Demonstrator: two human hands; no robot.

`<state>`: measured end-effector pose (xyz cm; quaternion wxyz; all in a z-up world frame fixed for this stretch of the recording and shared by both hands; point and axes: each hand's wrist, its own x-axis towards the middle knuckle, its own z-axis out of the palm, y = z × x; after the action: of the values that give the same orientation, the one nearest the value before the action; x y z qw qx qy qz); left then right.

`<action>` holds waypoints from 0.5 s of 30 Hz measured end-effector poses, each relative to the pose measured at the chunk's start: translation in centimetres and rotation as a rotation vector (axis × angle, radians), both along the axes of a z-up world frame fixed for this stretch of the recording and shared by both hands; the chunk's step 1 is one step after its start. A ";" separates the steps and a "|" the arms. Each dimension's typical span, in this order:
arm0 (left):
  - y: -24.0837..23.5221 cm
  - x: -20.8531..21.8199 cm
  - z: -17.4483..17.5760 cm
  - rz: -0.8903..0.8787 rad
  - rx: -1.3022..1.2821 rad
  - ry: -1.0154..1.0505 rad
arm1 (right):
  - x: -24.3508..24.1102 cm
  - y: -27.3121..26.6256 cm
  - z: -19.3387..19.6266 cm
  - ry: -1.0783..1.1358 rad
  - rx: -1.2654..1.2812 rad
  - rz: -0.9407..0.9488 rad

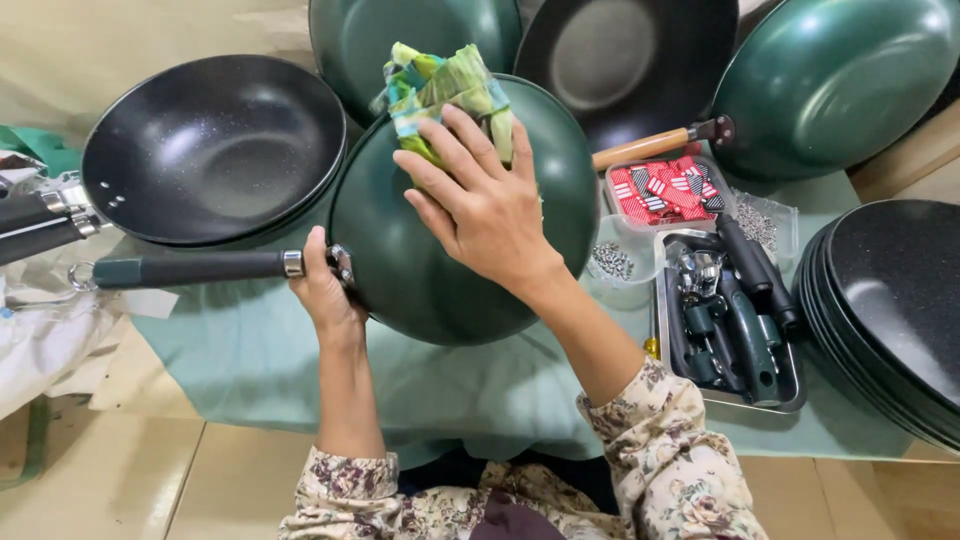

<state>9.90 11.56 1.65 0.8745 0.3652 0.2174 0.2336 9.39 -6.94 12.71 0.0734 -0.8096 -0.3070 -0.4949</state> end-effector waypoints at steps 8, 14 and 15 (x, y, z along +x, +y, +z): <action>0.3 1.0 -2.3 0.067 -0.070 0.037 | 6.7 -7.8 -3.6 0.488 0.672 0.053; 0.9 1.8 -5.1 0.149 -0.002 0.083 | 8.6 -9.9 -13.8 0.660 1.275 0.185; 0.8 1.6 -5.1 0.155 -0.009 0.093 | 7.5 -9.2 -14.6 0.653 1.350 0.158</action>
<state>11.51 12.40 -3.44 0.8444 0.3538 0.2862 0.2825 16.92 -16.11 -1.92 0.6763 -0.6698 0.0432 -0.3036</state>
